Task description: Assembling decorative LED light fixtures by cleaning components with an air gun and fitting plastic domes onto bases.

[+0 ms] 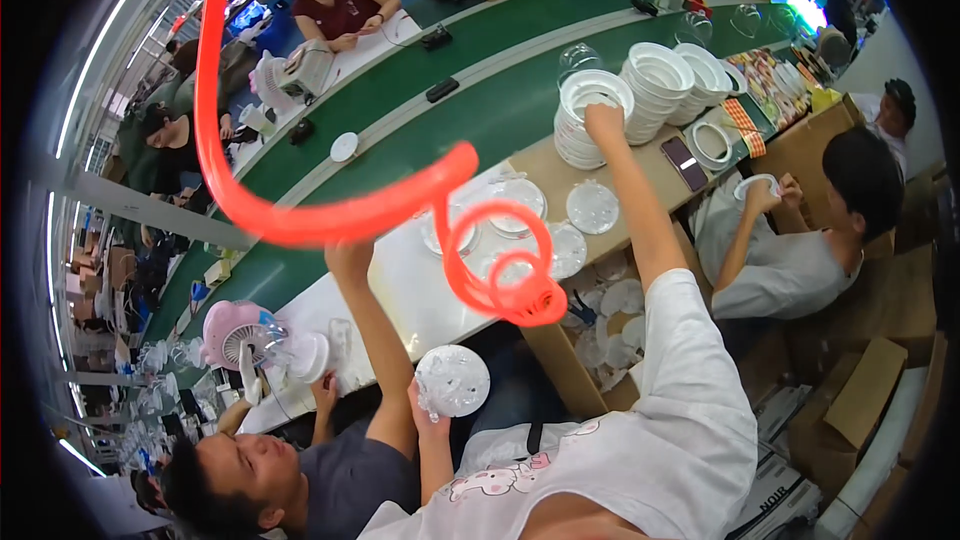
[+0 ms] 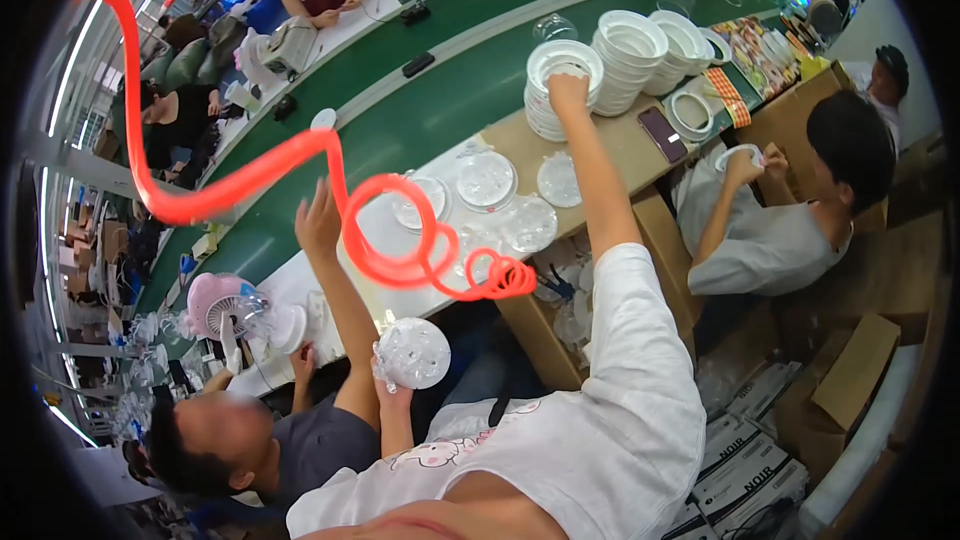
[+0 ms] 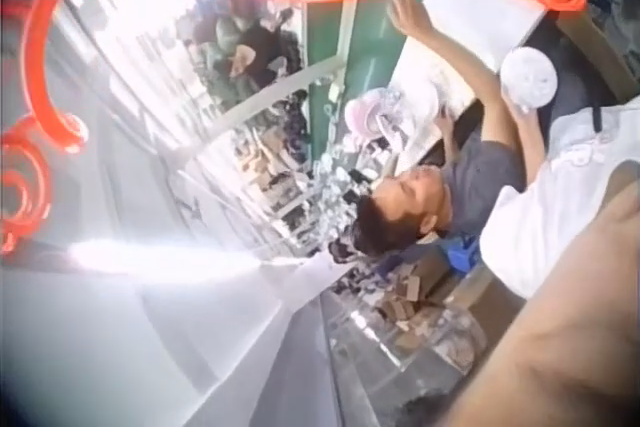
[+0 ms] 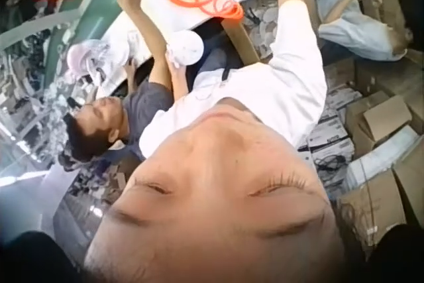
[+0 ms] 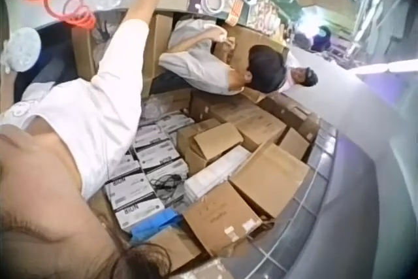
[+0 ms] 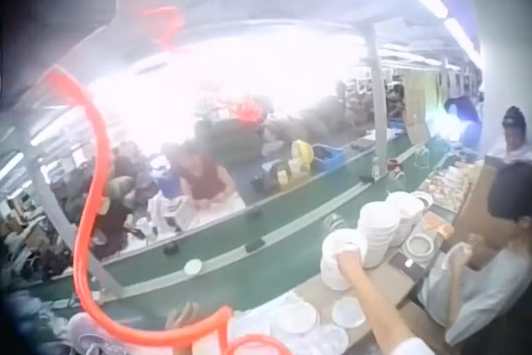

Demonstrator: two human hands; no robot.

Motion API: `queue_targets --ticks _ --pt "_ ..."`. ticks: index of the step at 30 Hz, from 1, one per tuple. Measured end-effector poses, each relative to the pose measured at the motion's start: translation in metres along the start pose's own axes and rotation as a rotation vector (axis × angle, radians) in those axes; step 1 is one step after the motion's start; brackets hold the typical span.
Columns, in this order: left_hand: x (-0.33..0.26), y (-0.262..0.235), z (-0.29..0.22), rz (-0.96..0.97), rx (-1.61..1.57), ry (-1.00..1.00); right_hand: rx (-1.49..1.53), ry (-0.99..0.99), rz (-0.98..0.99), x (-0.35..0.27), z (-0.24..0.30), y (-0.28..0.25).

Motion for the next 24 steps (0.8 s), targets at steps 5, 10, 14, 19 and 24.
queue_targets --ticks 5,10,14,19,24 --pt "0.009 0.018 -0.018 0.061 -0.05 0.077 -0.133 -0.242 -0.248 -0.006 0.038 -0.02" --pt "0.003 0.055 -0.016 0.09 -0.072 0.016 0.199 -0.16 -0.551 -0.023 -0.017 -0.099" --pt "0.006 0.031 -0.017 0.123 1.318 0.679 0.91 -0.033 -0.782 -0.066 -0.076 -0.151" --pt "-0.04 0.058 -0.005 0.144 0.549 0.418 1.989 -0.021 -0.744 -0.297 -0.081 -0.19" --pt "-0.06 0.12 0.032 0.369 -0.064 -0.02 2.154 0.518 -0.387 -0.427 -0.059 -0.101"
Point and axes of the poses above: each hand's wrist, its own x-axis towards the middle knuckle, its own y-axis out of the palm, z = x × y, the point moved 10 cm from there along x, towards the middle knuckle, and after that the axes turned 9 degrees about x, right-handed, at the moved point
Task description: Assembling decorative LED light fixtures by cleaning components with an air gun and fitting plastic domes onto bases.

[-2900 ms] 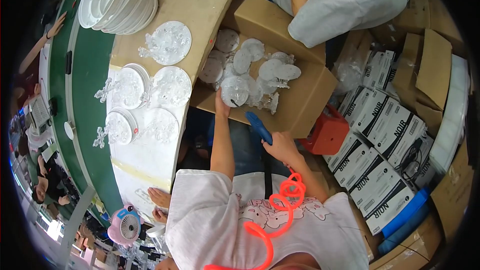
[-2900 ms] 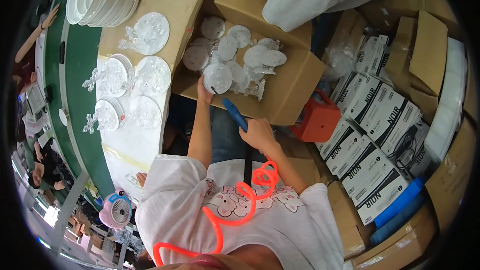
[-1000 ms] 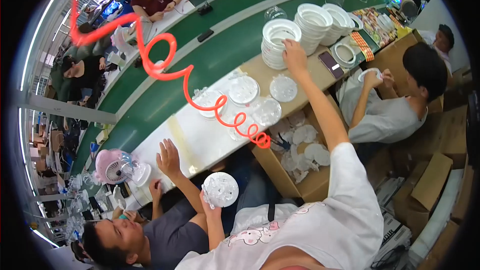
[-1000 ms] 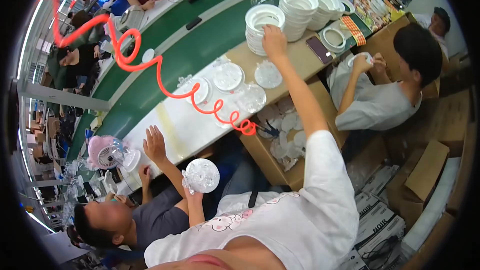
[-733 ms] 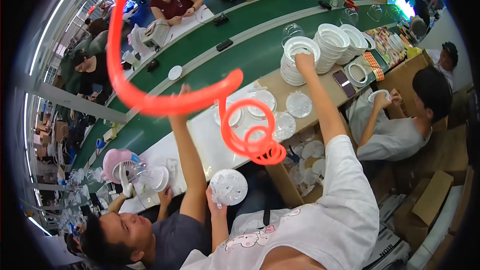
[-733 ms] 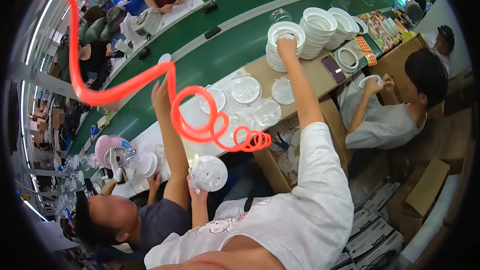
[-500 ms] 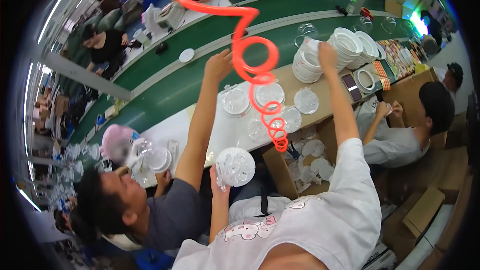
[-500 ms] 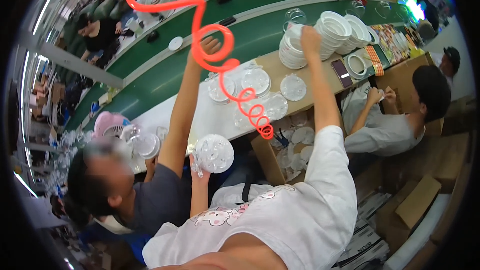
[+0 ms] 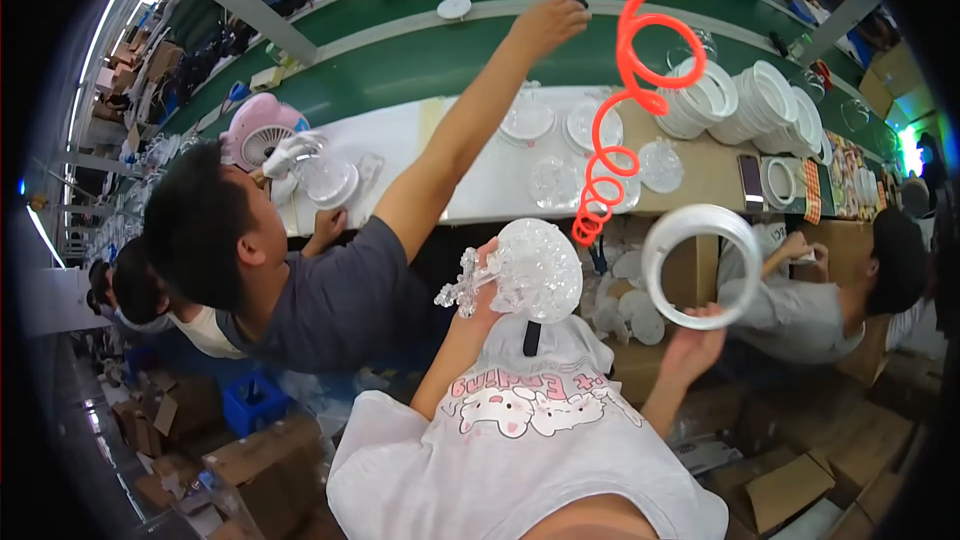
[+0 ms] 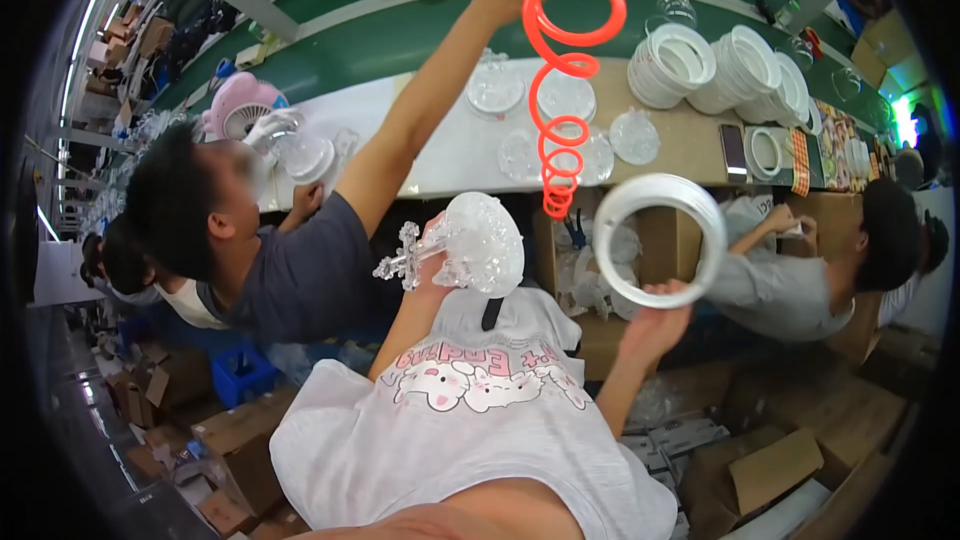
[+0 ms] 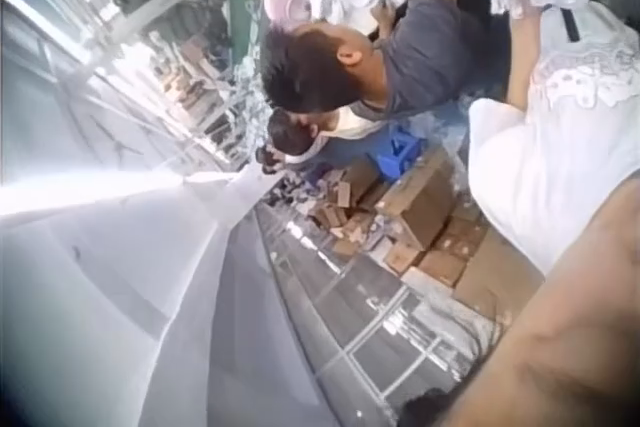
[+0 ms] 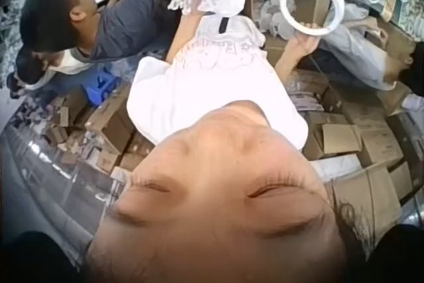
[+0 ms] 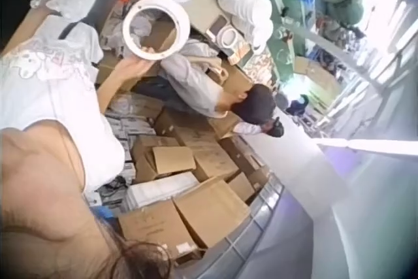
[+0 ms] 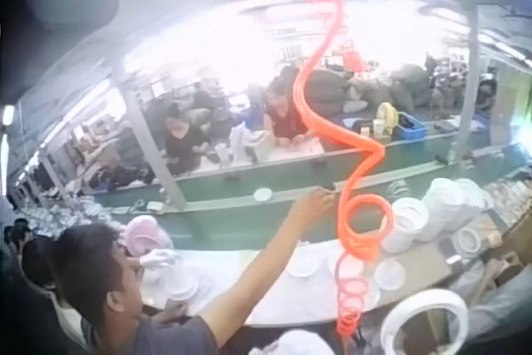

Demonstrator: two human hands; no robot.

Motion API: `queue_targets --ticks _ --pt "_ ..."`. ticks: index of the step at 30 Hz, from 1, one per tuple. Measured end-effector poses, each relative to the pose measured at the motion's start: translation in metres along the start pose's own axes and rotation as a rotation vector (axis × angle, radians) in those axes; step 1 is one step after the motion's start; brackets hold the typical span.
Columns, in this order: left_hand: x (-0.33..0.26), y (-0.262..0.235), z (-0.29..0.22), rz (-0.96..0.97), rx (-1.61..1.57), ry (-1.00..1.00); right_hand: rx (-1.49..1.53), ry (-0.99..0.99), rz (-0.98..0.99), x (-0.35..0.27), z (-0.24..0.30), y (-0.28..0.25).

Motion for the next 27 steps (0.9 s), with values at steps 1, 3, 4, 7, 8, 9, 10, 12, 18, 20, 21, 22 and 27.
queue_targets --ticks 1,3,4,7,8,9,10,12,18,20,21,22,27 --pt "0.001 -0.006 0.015 0.014 -0.106 -0.05 0.041 0.015 -0.025 -0.014 -0.016 -0.002" --pt "-0.005 -0.005 0.025 -0.015 -0.129 -0.035 -0.024 0.126 -0.006 -0.022 -0.06 -0.009" --pt "-0.005 -0.025 0.034 -0.116 -0.05 -0.003 -0.022 0.198 0.088 -0.027 -0.082 -0.003" --pt "-0.008 0.003 0.04 0.011 -0.096 -0.099 0.123 0.414 0.11 -0.059 -0.121 0.023" --pt "-0.009 0.0 0.037 -0.005 -0.017 -0.049 0.173 0.459 0.076 -0.068 -0.135 0.018" --pt "-0.01 0.004 0.037 -0.015 -0.092 -0.076 0.179 0.49 0.115 -0.073 -0.145 0.015" --pt "-0.006 -0.014 0.04 -0.026 -0.083 -0.057 0.184 0.53 0.162 -0.079 -0.152 0.018" --pt "-0.007 -0.032 0.037 -0.034 -0.063 -0.022 0.177 0.602 0.222 -0.093 -0.16 0.023" --pt "-0.022 -0.023 0.016 -0.112 -0.19 -0.145 -0.635 0.684 0.517 -0.076 -0.152 0.019" --pt "-0.023 -0.029 0.006 -0.231 -0.035 -0.067 -1.157 0.161 0.73 -0.047 -0.108 0.047" --pt "-0.025 -0.02 -0.001 -0.239 -0.01 -0.054 -1.128 0.104 0.781 -0.047 -0.091 0.078" --pt "-0.022 -0.035 0.0 -0.275 0.065 -0.034 -1.099 0.046 0.833 -0.049 -0.07 0.114" --pt "-0.018 -0.017 0.003 -0.232 0.249 -0.022 -1.181 -0.373 1.358 -0.109 -0.07 0.226"
Point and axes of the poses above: each hand's wrist, its own x-axis towards the middle knuckle, its own y-axis out of the palm, z = x × y, the point moved 10 cm from there along x, towards the middle knuckle, and after that the axes turned 9 degrees about x, right-handed, at the moved point
